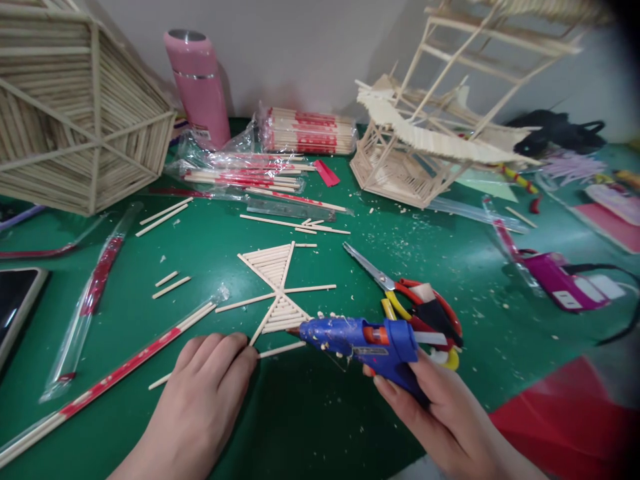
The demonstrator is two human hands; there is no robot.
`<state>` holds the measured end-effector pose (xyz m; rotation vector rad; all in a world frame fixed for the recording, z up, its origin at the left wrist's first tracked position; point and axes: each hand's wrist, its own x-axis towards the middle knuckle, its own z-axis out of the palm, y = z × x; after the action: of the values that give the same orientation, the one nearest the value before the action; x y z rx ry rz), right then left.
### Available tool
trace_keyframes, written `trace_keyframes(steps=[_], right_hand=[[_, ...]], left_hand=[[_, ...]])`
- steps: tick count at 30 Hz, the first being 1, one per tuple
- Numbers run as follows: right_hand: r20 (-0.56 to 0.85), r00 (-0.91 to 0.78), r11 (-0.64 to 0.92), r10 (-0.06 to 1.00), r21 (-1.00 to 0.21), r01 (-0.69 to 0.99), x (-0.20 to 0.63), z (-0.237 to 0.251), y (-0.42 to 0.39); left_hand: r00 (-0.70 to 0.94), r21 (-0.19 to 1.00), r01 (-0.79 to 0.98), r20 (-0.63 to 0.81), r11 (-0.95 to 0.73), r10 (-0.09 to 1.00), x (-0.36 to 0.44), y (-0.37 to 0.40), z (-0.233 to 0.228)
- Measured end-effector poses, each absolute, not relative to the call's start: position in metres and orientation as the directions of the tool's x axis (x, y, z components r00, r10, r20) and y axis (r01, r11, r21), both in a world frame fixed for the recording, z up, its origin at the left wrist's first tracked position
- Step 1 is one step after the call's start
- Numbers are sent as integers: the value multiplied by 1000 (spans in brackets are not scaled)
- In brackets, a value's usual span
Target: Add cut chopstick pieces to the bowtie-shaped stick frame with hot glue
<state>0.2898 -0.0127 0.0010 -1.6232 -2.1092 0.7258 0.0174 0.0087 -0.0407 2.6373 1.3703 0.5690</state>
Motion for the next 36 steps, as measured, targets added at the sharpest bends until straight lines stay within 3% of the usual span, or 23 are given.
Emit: trace_keyframes(steps=[10, 21, 27, 36], right_hand=[[-1, -213, 159, 977, -662, 732, 288, 5, -11], [12, -210, 174, 978, -603, 778, 296, 5, -13], [-17, -116, 80, 993, -624, 778, 299, 4, -16], [-10, -183, 132, 983, -650, 749, 298, 3, -14]], left_hand=[[562, 252, 742, 273, -622, 781, 15, 12, -40], [592, 182, 734, 299, -654, 748, 15, 13, -36], [602, 167, 736, 283, -656, 747, 9, 13, -40], [605, 170, 731, 285, -660, 743, 8, 13, -41]])
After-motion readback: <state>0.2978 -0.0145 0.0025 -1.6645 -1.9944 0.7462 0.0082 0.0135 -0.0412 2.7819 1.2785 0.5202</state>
